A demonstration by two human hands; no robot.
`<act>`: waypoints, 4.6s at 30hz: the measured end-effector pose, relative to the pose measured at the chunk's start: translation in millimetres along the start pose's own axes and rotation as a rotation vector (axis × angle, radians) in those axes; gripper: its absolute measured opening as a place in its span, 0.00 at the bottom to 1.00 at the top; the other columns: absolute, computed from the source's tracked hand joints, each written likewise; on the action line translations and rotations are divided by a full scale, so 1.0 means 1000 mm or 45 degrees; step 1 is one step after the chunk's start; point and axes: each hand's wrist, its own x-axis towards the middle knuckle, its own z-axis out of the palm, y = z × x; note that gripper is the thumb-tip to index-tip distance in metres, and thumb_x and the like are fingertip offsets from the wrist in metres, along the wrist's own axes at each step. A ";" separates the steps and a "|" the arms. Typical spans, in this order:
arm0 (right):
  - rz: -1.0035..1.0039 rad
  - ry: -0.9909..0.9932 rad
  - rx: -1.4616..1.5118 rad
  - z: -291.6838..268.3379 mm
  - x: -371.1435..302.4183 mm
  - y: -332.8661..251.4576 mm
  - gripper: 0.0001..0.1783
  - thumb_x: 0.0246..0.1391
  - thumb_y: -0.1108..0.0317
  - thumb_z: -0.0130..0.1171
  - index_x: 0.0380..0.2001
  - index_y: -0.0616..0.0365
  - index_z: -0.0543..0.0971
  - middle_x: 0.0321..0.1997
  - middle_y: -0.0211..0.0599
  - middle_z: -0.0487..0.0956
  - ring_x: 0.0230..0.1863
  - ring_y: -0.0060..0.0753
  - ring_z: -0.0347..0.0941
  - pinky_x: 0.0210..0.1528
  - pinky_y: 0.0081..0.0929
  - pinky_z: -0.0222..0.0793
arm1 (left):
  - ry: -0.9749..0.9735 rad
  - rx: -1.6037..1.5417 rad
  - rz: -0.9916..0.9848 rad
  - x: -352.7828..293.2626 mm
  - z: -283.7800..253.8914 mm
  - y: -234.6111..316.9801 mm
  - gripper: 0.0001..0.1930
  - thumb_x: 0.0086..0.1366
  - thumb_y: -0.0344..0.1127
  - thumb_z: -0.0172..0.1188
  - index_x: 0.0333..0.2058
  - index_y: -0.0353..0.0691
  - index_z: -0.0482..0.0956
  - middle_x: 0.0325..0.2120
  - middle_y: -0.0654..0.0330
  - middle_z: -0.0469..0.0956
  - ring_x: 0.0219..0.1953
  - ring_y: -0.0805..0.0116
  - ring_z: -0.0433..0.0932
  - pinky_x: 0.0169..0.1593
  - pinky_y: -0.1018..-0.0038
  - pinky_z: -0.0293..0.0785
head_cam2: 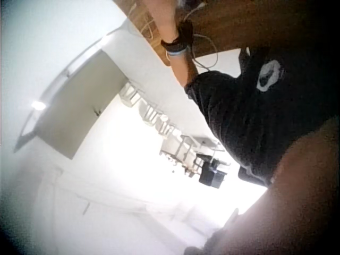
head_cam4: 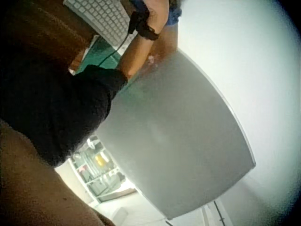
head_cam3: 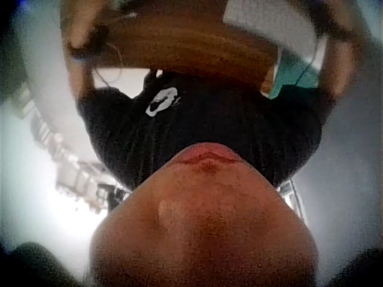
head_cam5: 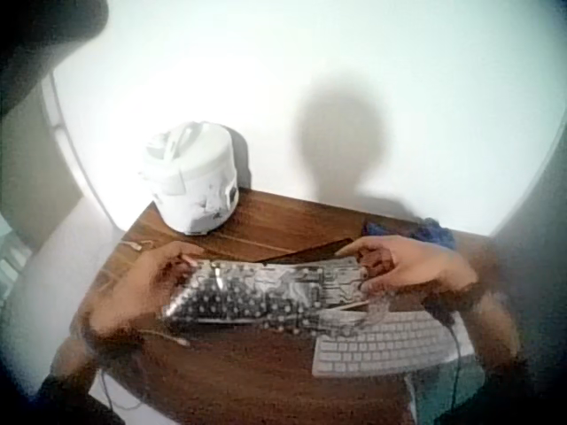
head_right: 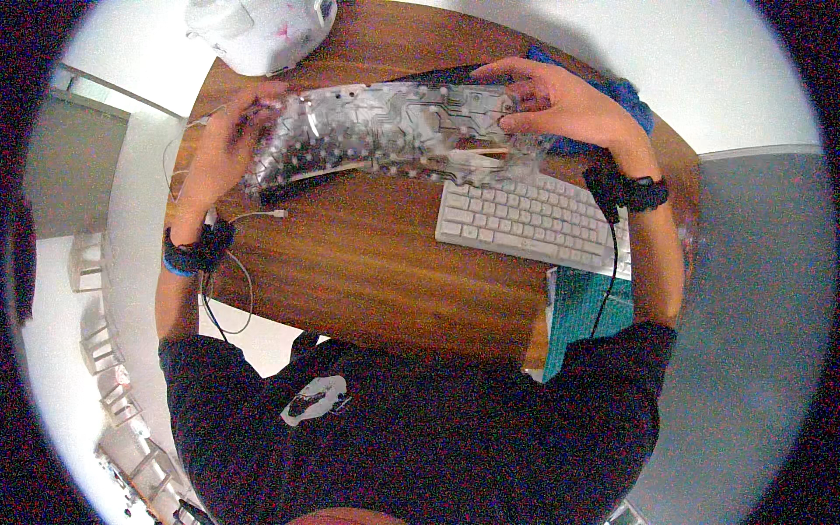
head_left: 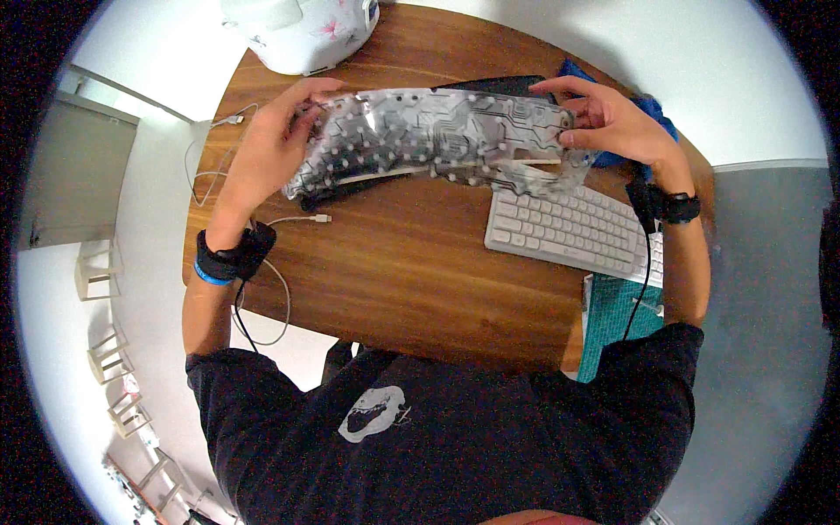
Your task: The person places white keycaps onto a white keyboard base one by one. After all keycaps are installed, the person wipes the keyboard's internal frame with a blue cloth, then reattaches the frame to the keyboard base and presses the keys to test them.
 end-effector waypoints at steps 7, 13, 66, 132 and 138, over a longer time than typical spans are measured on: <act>0.112 0.059 -0.284 -0.007 0.005 0.012 0.22 0.62 0.66 0.67 0.57 0.54 0.78 0.37 0.26 0.81 0.34 0.15 0.72 0.35 0.20 0.71 | 0.049 -0.010 -0.286 -0.003 -0.014 -0.004 0.13 0.71 0.27 0.62 0.53 0.37 0.80 0.43 0.61 0.84 0.41 0.76 0.80 0.43 0.77 0.78; 0.030 0.130 -0.123 -0.013 0.007 0.041 0.17 0.64 0.68 0.64 0.55 0.56 0.78 0.40 0.27 0.83 0.35 0.16 0.75 0.36 0.21 0.74 | 0.009 -0.081 -0.518 -0.007 -0.024 -0.021 0.12 0.70 0.31 0.65 0.50 0.38 0.82 0.43 0.64 0.83 0.43 0.75 0.80 0.47 0.76 0.78; 0.029 0.373 -0.878 -0.002 0.023 0.084 0.44 0.54 0.65 0.74 0.72 0.50 0.65 0.52 0.39 0.72 0.50 0.34 0.70 0.55 0.30 0.71 | -0.441 0.406 -0.345 -0.043 -0.030 -0.025 0.44 0.53 0.38 0.79 0.67 0.44 0.67 0.59 0.50 0.74 0.58 0.51 0.74 0.62 0.61 0.72; 0.005 0.014 -0.815 0.003 0.036 0.054 0.53 0.45 0.67 0.77 0.74 0.43 0.61 0.67 0.46 0.66 0.70 0.52 0.62 0.73 0.40 0.62 | -0.575 -0.180 -0.230 0.002 -0.026 -0.037 0.21 0.62 0.25 0.70 0.54 0.41 0.80 0.48 0.65 0.82 0.45 0.77 0.77 0.49 0.74 0.77; 0.151 0.228 -0.873 -0.005 0.025 0.057 0.41 0.49 0.66 0.77 0.65 0.53 0.68 0.57 0.42 0.72 0.55 0.42 0.72 0.57 0.34 0.72 | -0.371 -0.424 -0.387 -0.002 -0.014 -0.058 0.16 0.65 0.23 0.66 0.52 0.37 0.79 0.43 0.65 0.81 0.40 0.80 0.77 0.44 0.78 0.76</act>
